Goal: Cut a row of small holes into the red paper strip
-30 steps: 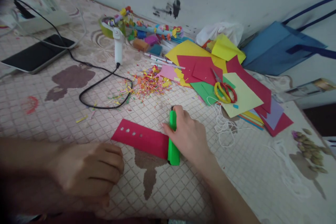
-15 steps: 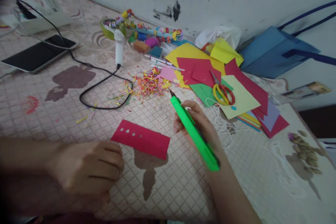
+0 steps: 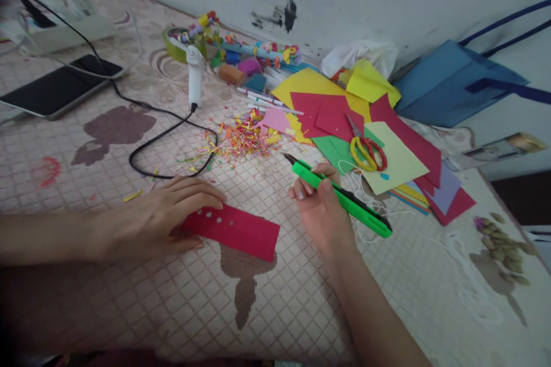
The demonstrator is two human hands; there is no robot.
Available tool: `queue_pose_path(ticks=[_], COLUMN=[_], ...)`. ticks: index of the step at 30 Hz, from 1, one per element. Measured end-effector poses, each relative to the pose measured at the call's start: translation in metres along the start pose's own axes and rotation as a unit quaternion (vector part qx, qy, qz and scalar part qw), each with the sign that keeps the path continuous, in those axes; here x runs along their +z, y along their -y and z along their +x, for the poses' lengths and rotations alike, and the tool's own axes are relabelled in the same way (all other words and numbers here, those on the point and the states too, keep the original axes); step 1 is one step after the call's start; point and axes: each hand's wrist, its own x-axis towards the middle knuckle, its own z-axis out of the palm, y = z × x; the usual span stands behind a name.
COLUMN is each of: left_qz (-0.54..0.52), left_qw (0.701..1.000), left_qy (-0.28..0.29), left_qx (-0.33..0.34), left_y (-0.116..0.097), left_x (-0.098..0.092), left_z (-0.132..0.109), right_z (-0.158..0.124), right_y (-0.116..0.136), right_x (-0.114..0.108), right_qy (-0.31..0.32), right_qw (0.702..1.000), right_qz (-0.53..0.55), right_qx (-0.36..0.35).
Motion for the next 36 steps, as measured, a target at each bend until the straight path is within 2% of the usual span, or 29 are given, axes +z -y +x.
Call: queue_pose_path(ticks=[8, 16, 21, 24, 26, 28, 30, 32, 36], left_qz=[0.012, 0.107, 0.105, 0.076, 0.011, -0.082, -0.133, -0.118, -0.085], left_qw=[1.0, 0.994, 0.994, 0.996, 0.999, 0.994, 0.986, 0.99, 0.994], left_qy=[-0.004, -0.027, -0.011, -0.013, -0.006, 0.029, 0.057, 0.052, 0.041], left_qx=[0.009, 0.009, -0.025, -0.038, -0.05, -0.07, -0.08, -0.062, 0.05], left_y=[0.002, 0.001, 0.002, 0.006, 0.008, 0.01, 0.011, 0.011, 0.012], left_x=[-0.001, -0.001, -0.007, -0.008, -0.011, -0.016, -0.021, -0.024, -0.021], left_z=[0.0, -0.001, -0.003, -0.006, -0.006, -0.005, -0.001, 0.003, 0.006], right_z=[0.002, 0.003, 0.004, 0.004, 0.002, 0.0, -0.002, -0.003, -0.003], right_y=[-0.005, -0.009, -0.008, -0.007, -0.007, -0.006, -0.005, -0.005, -0.005], right_x=[0.0, -0.003, -0.004, -0.004, -0.003, -0.001, 0.001, 0.003, 0.003], right_qy=[-0.046, -0.034, -0.027, -0.017, -0.011, 0.001, 0.014, 0.02, 0.021], right_qw=[0.997, 0.996, 0.997, 0.997, 0.997, 0.996, 0.996, 0.995, 0.996], right_qz=[0.013, 0.011, -0.002, -0.018, -0.019, -0.025, -0.035, -0.039, -0.029], right_qx=[0.065, 0.08, 0.071, 0.068, 0.075, 0.082, 0.086, 0.084, 0.084])
